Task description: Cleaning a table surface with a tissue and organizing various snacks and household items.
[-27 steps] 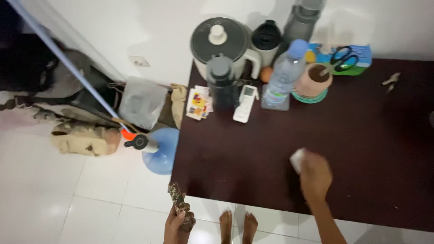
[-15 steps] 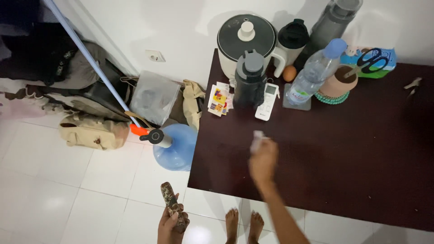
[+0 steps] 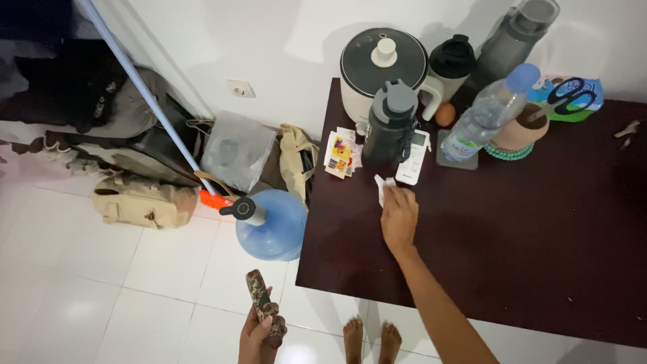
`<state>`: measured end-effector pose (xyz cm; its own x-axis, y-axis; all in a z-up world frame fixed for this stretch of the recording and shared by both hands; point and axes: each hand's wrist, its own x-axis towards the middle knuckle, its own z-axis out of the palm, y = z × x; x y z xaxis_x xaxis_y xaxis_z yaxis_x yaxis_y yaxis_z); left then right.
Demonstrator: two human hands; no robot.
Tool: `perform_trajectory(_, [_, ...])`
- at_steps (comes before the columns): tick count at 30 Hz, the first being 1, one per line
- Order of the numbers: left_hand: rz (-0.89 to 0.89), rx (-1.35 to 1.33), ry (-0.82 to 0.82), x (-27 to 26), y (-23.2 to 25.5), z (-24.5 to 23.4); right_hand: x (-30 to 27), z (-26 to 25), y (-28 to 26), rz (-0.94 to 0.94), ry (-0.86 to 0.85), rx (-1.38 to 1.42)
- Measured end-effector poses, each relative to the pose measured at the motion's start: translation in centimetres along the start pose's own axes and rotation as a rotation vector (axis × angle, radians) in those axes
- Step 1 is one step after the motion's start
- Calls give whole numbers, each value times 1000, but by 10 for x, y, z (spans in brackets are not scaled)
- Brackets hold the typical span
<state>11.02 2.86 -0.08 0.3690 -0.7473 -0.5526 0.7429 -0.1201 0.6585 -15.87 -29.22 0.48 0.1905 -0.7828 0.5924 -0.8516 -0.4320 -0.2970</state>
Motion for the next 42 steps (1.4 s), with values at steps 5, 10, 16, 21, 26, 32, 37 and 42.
perform_trajectory(5, [3,-72,-90,15,-8,-29,-33,21,-63,-119,-270,297])
perform_trajectory(10, [14,-79,-86,25,-13,-37,-13,-12,-112,-381,-698,179])
perform_trajectory(16, [-60,-8,13,28,-6,-9,11,-8,-99,-448,-746,179])
perform_trajectory(21, [15,19,-57,26,-5,-18,30,-24,-59,-99,-623,234])
perform_trajectory(26, [-26,-38,15,14,10,-24,39,-3,-34,87,-718,66])
perform_trajectory(32, [-56,-29,44,16,5,-18,6,8,-103,34,-464,317])
perform_trajectory(37, [21,12,-106,27,-7,-9,-42,-30,-168,20,-638,334])
perform_trajectory(42, [6,27,-245,39,-10,-12,-94,-67,-165,-232,-917,519])
